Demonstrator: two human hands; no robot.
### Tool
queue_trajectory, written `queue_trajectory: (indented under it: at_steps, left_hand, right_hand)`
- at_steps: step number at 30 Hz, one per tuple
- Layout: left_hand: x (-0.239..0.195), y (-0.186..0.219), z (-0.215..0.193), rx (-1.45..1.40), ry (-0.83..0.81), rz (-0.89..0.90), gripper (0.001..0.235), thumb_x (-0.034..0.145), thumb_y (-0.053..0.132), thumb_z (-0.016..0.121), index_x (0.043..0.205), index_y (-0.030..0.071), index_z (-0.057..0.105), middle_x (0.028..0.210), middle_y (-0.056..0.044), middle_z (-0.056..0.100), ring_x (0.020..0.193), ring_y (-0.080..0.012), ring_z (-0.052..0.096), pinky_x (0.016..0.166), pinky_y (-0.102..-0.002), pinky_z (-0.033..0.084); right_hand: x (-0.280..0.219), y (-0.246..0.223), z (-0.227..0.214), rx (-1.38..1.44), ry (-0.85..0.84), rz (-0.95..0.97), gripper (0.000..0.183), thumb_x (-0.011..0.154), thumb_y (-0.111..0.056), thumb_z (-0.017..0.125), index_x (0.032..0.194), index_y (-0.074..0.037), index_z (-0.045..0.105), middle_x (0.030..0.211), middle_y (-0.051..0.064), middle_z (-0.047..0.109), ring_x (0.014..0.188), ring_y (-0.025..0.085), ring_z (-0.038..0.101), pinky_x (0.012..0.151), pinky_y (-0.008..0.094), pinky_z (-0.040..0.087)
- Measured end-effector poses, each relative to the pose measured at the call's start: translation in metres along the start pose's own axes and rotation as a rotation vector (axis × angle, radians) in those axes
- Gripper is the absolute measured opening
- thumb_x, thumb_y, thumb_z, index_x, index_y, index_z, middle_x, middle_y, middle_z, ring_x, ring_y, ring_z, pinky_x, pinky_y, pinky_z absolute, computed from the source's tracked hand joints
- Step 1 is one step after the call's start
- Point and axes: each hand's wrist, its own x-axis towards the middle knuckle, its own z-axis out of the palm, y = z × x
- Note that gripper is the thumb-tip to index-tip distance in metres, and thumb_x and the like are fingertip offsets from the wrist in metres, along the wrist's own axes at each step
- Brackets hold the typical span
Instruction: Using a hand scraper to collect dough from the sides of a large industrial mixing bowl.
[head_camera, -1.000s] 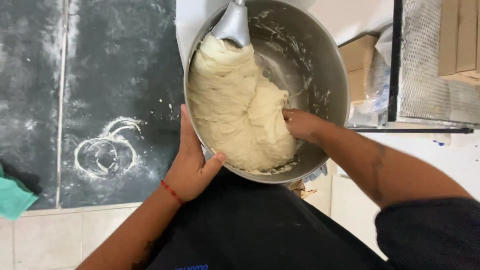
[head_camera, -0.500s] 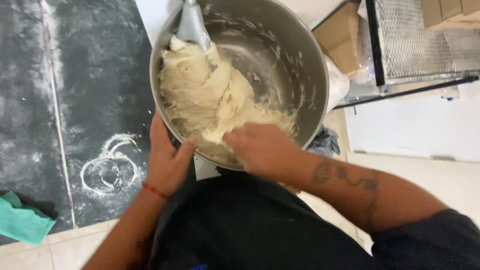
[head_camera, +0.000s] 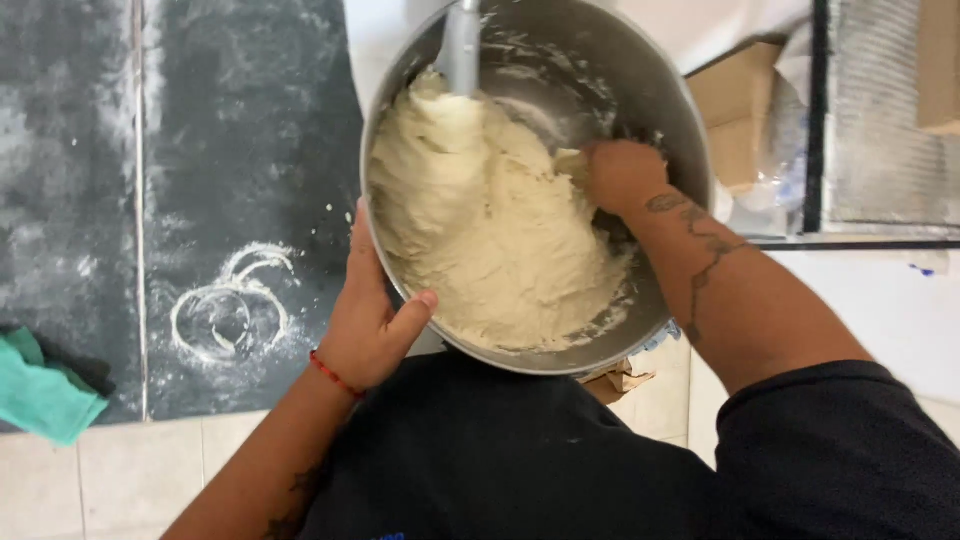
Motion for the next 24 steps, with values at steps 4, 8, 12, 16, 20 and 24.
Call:
queue_trajectory:
  at_steps: [4,8,12,16,20,24]
  left_hand:
    - [-0.014,-0.001,0.003,-0.053,-0.026,0.018,0.107,0.083,0.031,0.066,0.156,0.005,-0.008,0.163,-0.025,0.002,0.15,-0.0382,0.011,0.122,-0.046,0.014]
    - [-0.014,-0.012,0.014,-0.025,0.001,0.086,0.111,0.084,0.037,0.067,0.155,0.0,-0.01,0.162,-0.028,-0.004,0.15,-0.0389,0.004,0.123,-0.047,0.01]
    - [-0.007,-0.014,0.016,-0.057,-0.008,0.083,0.105,0.086,0.036,0.062,0.156,0.005,-0.011,0.163,-0.022,-0.011,0.152,-0.0366,-0.001,0.124,-0.046,0.008]
    - [-0.002,-0.014,0.012,-0.002,-0.003,0.093,0.101,0.088,0.035,0.059,0.156,0.003,-0.01,0.162,-0.025,-0.012,0.151,-0.0392,-0.003,0.124,-0.046,0.007]
    - [-0.009,-0.006,0.018,0.047,-0.05,0.032,0.107,0.087,0.039,0.06,0.153,-0.002,-0.013,0.16,-0.029,-0.014,0.15,-0.0381,-0.006,0.124,-0.043,0.0]
    - [-0.026,0.008,0.029,0.147,-0.103,-0.072,0.115,0.084,0.048,0.061,0.151,0.0,-0.02,0.159,-0.026,-0.017,0.15,-0.0379,-0.004,0.123,-0.042,0.003]
  right_hand:
    - [-0.01,0.013,0.026,-0.214,-0.178,-0.098,0.024,0.091,-0.027,0.061,0.087,-0.006,0.072,0.081,0.012,0.071,0.08,0.033,0.071,0.073,0.045,0.054]
    - [0.0,0.026,0.038,0.011,-0.276,-0.14,0.028,0.092,-0.026,0.062,0.096,-0.002,0.075,0.091,0.016,0.074,0.087,0.033,0.07,0.085,0.045,0.053]
    - [-0.013,0.052,0.058,0.392,-0.365,-0.102,0.027,0.093,-0.026,0.063,0.097,-0.002,0.075,0.088,0.013,0.074,0.081,0.028,0.068,0.08,0.042,0.052]
    - [-0.04,0.064,0.084,0.999,-0.467,0.024,0.025,0.095,-0.026,0.063,0.099,-0.003,0.075,0.084,0.008,0.074,0.073,0.02,0.065,0.073,0.037,0.052]
    - [-0.101,-0.03,0.031,0.785,-0.192,-0.142,0.023,0.089,-0.023,0.067,0.1,-0.002,0.071,0.082,0.008,0.069,0.072,0.02,0.064,0.071,0.037,0.052]
    - [-0.113,-0.161,-0.039,0.077,0.214,-0.38,0.029,0.079,-0.019,0.072,0.101,-0.001,0.065,0.081,0.01,0.062,0.074,0.026,0.063,0.072,0.039,0.052]
